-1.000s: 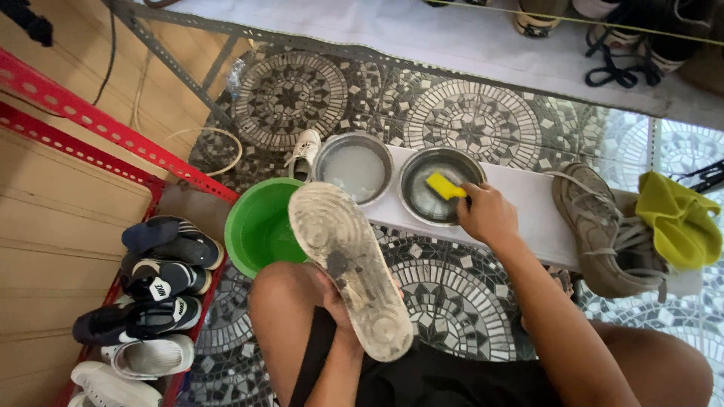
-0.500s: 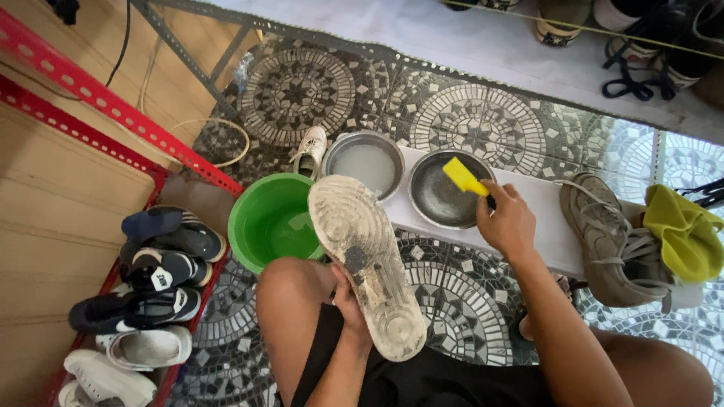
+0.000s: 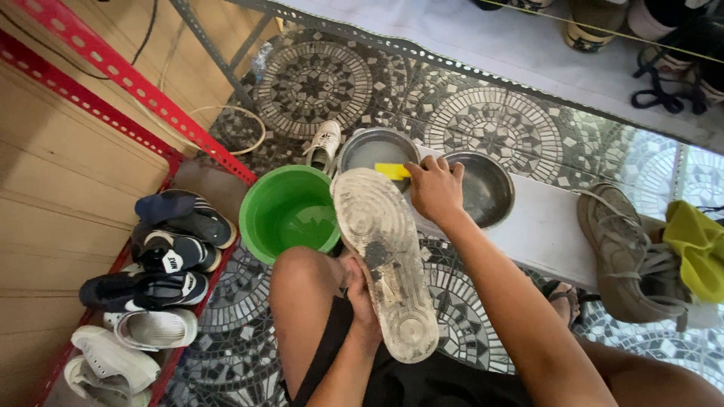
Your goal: The person sits on the floor and scrubs the sole of a white sneaker using a yellow brush. They repeatedly dip the brush into a metal bowl of water and scrub the shoe's bottom surface.
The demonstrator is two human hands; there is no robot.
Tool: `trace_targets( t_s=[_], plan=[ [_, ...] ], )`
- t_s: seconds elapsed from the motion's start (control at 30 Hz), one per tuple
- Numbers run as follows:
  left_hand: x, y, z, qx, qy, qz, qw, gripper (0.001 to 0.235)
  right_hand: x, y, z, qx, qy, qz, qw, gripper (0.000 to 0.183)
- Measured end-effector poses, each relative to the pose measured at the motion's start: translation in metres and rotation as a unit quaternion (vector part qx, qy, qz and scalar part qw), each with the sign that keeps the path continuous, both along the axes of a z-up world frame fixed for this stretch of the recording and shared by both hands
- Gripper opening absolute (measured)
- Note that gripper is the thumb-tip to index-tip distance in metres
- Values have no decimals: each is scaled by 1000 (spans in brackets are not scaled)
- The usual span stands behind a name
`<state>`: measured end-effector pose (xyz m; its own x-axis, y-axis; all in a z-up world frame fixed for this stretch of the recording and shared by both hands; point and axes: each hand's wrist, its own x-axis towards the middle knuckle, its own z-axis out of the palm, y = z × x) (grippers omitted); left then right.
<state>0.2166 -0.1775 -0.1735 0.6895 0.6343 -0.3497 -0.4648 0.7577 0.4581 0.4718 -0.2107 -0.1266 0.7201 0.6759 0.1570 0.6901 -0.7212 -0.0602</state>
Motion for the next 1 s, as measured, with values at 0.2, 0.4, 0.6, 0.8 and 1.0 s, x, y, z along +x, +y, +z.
trace_targets(
  t_s=[0.2, 0.4, 0.6, 0.8, 1.0],
  plan=[
    [-7, 1, 4, -90, 19, -76, 993, 67, -6, -19, 15, 132, 50, -67, 988, 51],
    [-20, -13, 44, -209, -20, -257, 943, 87, -30, -101, 53, 362, 342, -205, 842, 35],
    [-68, -54, 43, -268, 133, -357, 885, 85, -74, -205, 42, 286, 308, -192, 887, 41],
    [-103, -96, 14, -238, 177, -421, 857, 95, -133, -219, 20, 144, 117, 96, 978, 50],
    [-105, -104, 29, -146, 289, -440, 838, 103, -122, -250, -27, 231, 139, 163, 949, 50]
  ],
)
